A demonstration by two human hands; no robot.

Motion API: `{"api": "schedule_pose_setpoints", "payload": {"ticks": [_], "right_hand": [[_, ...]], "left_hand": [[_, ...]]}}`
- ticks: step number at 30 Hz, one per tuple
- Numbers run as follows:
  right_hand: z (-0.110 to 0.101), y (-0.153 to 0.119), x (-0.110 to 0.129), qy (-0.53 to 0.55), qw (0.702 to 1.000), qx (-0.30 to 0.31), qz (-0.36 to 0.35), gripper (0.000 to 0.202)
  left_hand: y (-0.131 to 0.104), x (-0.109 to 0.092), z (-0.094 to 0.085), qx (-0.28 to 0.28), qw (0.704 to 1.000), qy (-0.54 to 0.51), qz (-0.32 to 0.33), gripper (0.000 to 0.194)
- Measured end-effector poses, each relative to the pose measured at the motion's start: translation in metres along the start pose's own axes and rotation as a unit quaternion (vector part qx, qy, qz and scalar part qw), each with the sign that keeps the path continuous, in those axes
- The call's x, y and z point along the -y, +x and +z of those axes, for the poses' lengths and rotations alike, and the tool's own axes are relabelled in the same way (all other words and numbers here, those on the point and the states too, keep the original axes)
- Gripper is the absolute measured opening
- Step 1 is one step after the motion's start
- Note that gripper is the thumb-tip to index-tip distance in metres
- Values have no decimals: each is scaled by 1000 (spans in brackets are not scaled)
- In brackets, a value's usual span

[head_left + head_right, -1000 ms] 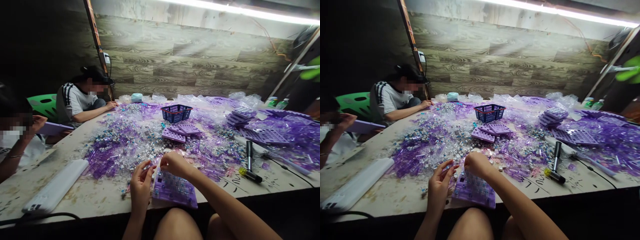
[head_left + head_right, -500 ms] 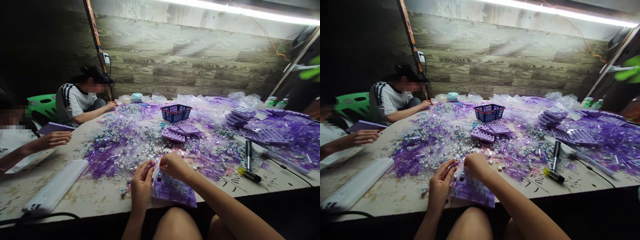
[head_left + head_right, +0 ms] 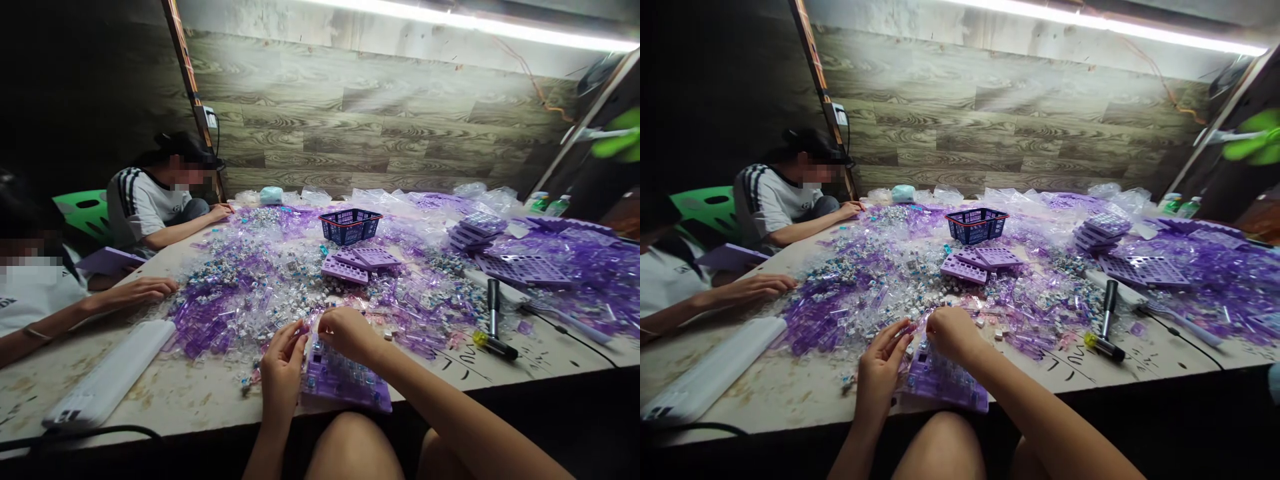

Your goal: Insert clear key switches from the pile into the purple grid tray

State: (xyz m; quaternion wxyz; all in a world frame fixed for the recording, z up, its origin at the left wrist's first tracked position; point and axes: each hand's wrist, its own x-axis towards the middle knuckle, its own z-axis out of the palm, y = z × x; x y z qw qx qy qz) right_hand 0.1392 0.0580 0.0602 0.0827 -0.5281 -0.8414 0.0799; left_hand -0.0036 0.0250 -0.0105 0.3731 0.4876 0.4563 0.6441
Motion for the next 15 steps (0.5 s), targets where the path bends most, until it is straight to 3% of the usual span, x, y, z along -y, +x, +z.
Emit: {"api": "schedule_pose_setpoints", "payload": {"ticks": [9, 15], "right_hand": [[-2, -1, 1, 36, 999, -11, 2, 15], [-3, -4, -9, 184, 972, -120, -88, 21]], "left_hand": [[0, 4, -1, 11, 1000, 15, 12, 30], [2, 3, 0, 23, 996, 78, 35, 27]]}}
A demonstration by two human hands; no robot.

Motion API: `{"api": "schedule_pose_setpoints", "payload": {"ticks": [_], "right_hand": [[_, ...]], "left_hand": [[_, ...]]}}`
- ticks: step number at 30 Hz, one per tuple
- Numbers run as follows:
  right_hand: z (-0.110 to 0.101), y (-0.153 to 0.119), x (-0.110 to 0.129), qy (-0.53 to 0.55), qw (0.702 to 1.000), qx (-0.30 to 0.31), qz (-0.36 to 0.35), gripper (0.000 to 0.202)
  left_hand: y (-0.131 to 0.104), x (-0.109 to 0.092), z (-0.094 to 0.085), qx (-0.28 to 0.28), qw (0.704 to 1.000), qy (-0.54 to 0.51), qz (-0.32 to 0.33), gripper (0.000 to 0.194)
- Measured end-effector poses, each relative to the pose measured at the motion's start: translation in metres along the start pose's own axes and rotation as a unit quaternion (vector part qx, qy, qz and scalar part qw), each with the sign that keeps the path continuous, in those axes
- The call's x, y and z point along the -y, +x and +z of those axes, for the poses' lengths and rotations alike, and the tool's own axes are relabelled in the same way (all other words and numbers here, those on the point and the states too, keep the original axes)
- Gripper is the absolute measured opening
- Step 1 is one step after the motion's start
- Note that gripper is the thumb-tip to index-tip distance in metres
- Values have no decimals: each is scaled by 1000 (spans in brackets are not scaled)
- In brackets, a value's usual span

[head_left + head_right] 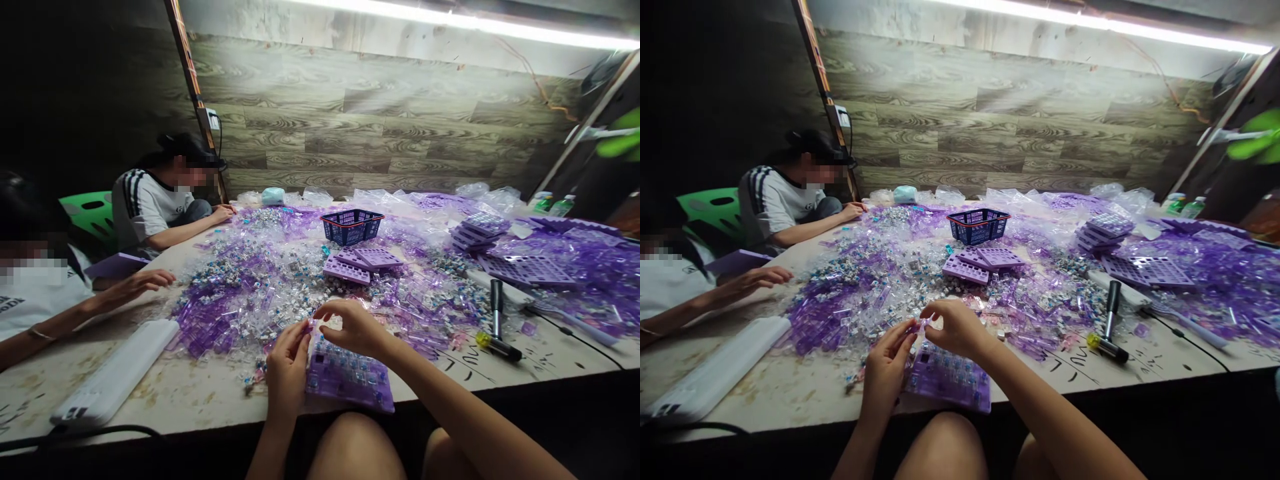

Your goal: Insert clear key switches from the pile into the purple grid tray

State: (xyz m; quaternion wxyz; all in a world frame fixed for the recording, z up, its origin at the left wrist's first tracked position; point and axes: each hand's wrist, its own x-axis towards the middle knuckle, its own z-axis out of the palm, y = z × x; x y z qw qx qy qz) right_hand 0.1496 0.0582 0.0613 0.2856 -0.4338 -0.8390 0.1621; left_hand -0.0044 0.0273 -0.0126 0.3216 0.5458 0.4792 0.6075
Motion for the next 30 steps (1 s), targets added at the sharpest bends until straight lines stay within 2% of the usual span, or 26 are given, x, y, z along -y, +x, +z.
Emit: {"api": "schedule_pose_setpoints", "payload": {"ticks": [4, 11, 16, 22, 30], "right_hand": [[5, -5, -4, 46, 999, -1, -24, 19], [11, -12, -9, -2, 1000, -5, -11, 15], [11, -15, -11, -54, 998, 1, 24, 11], [11, -17, -14, -40, 998, 19, 54, 11], [13, -18, -19, -28, 999, 5, 44, 12]], "left_hand": [[2, -5, 4, 10, 999, 30, 32, 27], [4, -1, 8, 37, 992, 92, 84, 27], [4, 6, 3, 63, 970, 187, 140, 32], [-3, -3, 8, 65, 964, 211, 151, 28], [-4, -6, 9, 57, 957, 229, 171, 34]]}}
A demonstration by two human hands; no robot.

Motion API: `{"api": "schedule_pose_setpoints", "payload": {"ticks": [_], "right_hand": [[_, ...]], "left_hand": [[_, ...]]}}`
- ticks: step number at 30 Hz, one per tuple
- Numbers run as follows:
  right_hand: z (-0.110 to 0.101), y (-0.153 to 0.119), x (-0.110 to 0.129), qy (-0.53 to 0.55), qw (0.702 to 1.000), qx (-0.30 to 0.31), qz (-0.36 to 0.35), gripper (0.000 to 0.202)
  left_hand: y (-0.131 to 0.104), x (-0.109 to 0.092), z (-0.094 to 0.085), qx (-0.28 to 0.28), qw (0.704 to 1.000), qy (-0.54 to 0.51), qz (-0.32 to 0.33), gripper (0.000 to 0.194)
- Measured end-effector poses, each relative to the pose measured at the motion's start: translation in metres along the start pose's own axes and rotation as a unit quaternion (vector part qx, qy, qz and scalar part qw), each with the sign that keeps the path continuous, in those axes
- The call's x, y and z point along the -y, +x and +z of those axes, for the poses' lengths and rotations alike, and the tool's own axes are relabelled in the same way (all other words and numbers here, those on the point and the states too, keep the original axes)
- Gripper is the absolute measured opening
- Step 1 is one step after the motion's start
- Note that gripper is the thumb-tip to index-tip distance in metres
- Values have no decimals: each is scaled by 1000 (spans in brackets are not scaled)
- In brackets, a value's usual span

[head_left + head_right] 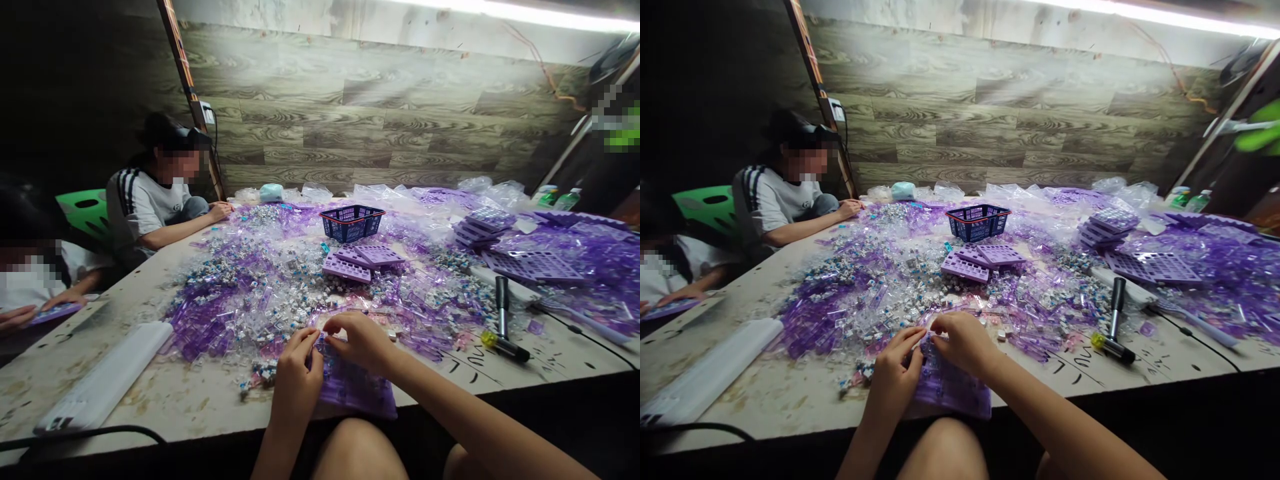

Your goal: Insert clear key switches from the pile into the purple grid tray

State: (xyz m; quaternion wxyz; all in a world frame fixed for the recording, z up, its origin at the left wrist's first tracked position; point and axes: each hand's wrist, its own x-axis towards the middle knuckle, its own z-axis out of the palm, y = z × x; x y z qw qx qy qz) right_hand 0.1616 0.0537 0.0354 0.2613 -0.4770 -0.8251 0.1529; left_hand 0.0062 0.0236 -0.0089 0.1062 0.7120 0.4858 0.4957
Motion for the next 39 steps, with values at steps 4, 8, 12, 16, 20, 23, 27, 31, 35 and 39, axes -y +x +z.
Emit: {"api": "schedule_pose_setpoints", "payload": {"ticks": [4, 8, 12, 16, 20, 23, 27, 31, 35, 39], "right_hand": [[2, 1, -5, 22, 1000, 10, 3, 11], [5, 4, -8, 62, 998, 2, -18, 10], [5, 7, -4, 74, 996, -1, -58, 17], [-3, 4, 1, 6, 994, 44, -103, 19], [-10, -5, 6, -86, 980, 97, -150, 21], [-10, -11, 6, -104, 976, 94, -166, 24], [-6, -12, 3, -88, 978, 77, -175, 23], [-3, -9, 2, -93, 981, 77, -149, 19], [-4, -4, 2, -108, 981, 86, -138, 14], [-4, 0, 4, -135, 976, 88, -144, 13]], "left_hand": [[0, -1, 0, 6, 1000, 16, 0, 36], [-2, -2, 1, 16, 999, 33, -8, 37], [-5, -1, 3, 18, 999, 49, -8, 38], [-5, -2, 2, 17, 997, 71, 13, 37], [-4, -5, 0, 28, 994, 92, 45, 35], [-4, -8, -2, 42, 990, 114, 65, 36], [-1, -8, -6, 59, 985, 135, 92, 35], [6, -10, -9, 82, 980, 137, 116, 33], [13, -11, -8, 86, 975, 151, 137, 30], [13, -5, -5, 57, 970, 167, 166, 29]]}}
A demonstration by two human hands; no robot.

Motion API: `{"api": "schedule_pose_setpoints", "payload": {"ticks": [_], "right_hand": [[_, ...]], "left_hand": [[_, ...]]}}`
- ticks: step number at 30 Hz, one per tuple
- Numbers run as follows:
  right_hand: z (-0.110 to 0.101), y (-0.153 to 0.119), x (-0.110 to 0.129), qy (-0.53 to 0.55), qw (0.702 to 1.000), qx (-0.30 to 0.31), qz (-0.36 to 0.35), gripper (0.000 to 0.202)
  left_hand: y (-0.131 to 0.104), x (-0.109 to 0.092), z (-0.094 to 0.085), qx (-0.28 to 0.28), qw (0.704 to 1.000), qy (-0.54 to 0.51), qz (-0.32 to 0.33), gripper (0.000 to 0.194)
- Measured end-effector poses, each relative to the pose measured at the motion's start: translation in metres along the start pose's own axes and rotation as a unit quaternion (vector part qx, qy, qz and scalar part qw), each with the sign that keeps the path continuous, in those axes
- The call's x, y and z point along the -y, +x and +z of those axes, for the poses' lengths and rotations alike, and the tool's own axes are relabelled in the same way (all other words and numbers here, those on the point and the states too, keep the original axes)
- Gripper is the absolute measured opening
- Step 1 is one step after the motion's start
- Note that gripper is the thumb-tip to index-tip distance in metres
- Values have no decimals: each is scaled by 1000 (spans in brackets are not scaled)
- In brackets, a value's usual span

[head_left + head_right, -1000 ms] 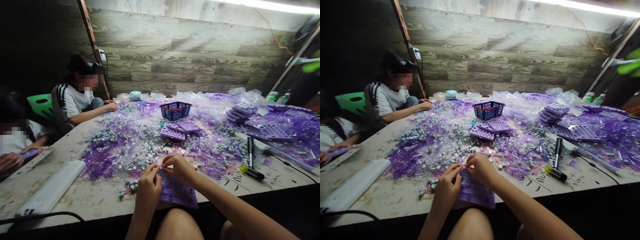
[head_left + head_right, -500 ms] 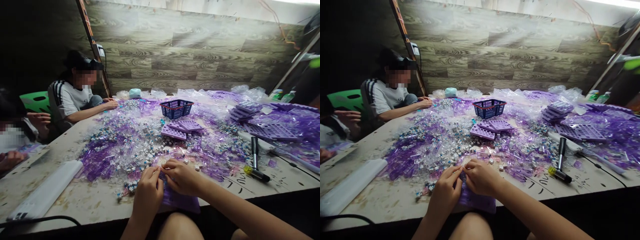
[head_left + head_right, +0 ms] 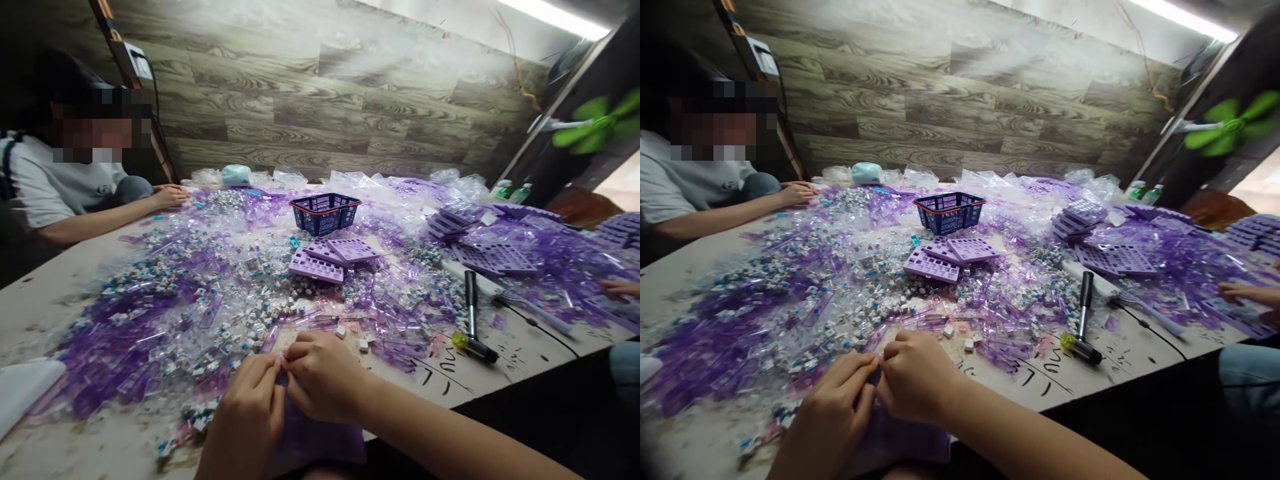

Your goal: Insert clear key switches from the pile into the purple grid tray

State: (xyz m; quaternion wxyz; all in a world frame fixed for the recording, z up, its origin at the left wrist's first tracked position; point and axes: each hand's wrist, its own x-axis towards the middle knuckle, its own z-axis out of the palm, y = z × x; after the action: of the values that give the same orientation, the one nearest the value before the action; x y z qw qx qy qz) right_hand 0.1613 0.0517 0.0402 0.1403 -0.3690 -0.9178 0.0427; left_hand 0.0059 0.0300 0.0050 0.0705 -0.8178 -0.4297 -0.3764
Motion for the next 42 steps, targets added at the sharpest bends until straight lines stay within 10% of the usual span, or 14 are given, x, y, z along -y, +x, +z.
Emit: {"api": "schedule_pose_setpoints", "payload": {"ticks": [28, 42], "right_hand": [[-19, -10, 5, 74, 989, 7, 126, 24], [-32, -11, 16, 44, 998, -43, 24, 22]], "left_hand": [[-11, 24, 1, -29, 988, -76, -131, 38], [-12, 26, -1, 32, 971, -160, -174, 40]]}}
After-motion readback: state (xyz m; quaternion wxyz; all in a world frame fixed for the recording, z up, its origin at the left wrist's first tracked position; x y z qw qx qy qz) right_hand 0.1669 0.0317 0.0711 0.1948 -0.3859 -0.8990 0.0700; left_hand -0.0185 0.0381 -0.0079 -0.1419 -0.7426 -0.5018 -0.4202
